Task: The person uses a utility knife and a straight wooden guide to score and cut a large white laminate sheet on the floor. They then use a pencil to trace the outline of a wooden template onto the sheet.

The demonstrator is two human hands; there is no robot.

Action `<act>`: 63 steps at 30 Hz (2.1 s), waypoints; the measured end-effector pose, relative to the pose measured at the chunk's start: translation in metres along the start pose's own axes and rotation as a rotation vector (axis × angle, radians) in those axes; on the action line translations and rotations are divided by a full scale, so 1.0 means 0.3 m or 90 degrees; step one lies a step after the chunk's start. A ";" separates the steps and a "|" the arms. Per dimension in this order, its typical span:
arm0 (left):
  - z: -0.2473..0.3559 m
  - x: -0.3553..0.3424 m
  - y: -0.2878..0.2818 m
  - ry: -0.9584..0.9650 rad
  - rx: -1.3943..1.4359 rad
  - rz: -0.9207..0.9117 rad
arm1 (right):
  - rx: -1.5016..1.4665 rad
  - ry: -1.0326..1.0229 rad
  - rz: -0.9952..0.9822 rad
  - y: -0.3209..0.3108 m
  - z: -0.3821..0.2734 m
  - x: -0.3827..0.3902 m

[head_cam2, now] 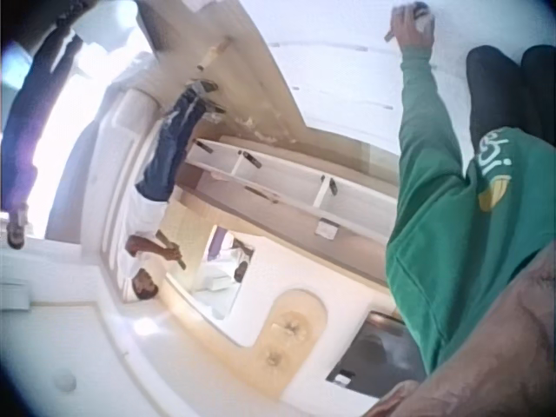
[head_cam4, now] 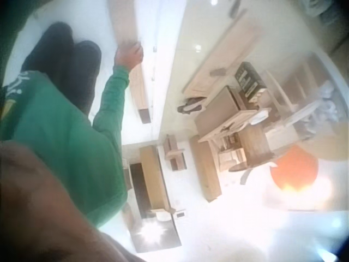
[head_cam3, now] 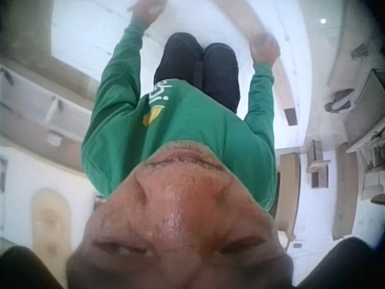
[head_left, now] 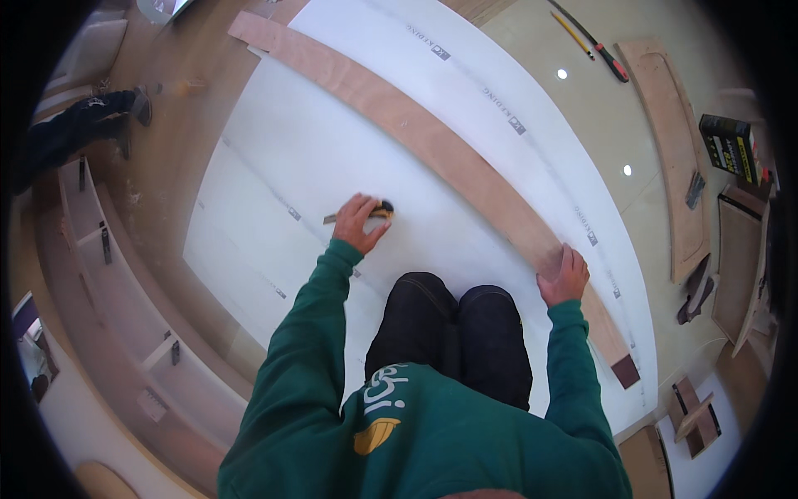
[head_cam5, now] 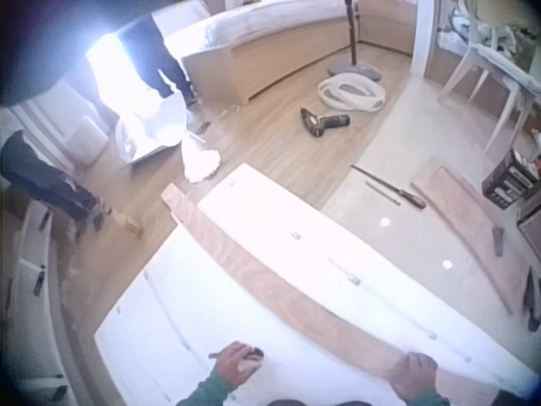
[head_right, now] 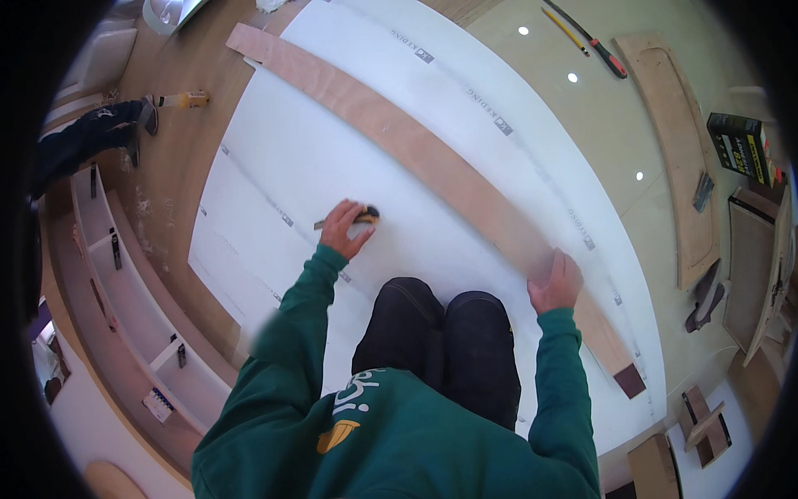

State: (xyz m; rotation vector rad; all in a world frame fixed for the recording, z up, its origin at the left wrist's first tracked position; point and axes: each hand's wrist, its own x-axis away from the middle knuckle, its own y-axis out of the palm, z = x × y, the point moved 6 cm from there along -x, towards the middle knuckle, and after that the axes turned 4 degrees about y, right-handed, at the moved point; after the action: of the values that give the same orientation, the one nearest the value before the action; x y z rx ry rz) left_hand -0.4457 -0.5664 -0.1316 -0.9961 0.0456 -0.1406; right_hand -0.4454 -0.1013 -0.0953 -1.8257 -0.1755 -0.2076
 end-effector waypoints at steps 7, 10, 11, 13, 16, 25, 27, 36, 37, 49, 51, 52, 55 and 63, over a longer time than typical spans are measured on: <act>-0.048 -0.089 -0.023 -0.172 0.075 0.194 | -0.027 0.012 -0.054 -0.013 -0.115 0.200; -0.100 -0.250 -0.029 -0.202 0.098 0.295 | -0.035 0.023 -0.015 0.045 -0.097 0.180; -0.109 -0.306 -0.033 -0.179 0.067 0.318 | -0.027 0.014 -0.022 0.070 -0.086 0.173; -0.155 -0.405 -0.022 -0.217 0.030 0.315 | -0.019 0.009 -0.010 0.116 -0.061 0.149; -0.190 -0.507 -0.013 -0.206 -0.079 0.297 | -0.076 -0.007 -0.002 0.134 -0.028 0.157; -0.214 -0.513 0.065 -0.185 -0.103 0.328 | -0.100 0.042 -0.045 0.123 -0.036 0.136; -0.233 -0.497 0.069 -0.188 -0.095 0.322 | -0.068 0.028 -0.055 0.130 -0.046 0.124; -0.200 -0.494 0.075 -0.199 -0.150 0.283 | -0.142 0.063 -0.015 0.136 -0.031 0.140; -0.196 -0.499 0.073 -0.208 -0.137 0.279 | -0.157 0.069 -0.012 0.134 -0.029 0.140; -0.226 -0.496 0.088 -0.219 -0.126 0.271 | -0.128 0.079 -0.038 0.133 -0.030 0.123; -0.233 -0.492 0.089 -0.185 -0.135 0.299 | -0.120 0.068 -0.027 0.134 -0.026 0.128; -0.240 -0.492 0.096 -0.181 -0.148 0.289 | -0.116 0.063 -0.034 0.139 -0.025 0.131; -0.243 -0.484 0.097 -0.169 -0.180 0.303 | -0.119 0.040 -0.008 0.140 -0.028 0.137; -0.193 -0.484 0.055 -0.223 -0.077 0.283 | -0.115 0.017 -0.039 0.144 -0.037 0.146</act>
State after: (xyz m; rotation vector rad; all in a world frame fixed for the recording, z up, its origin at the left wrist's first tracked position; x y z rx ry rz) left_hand -0.5937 -0.5858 -0.1806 -1.0961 -0.0458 0.4471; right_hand -0.3935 -0.1229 -0.1228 -1.9970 -0.1994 -0.2993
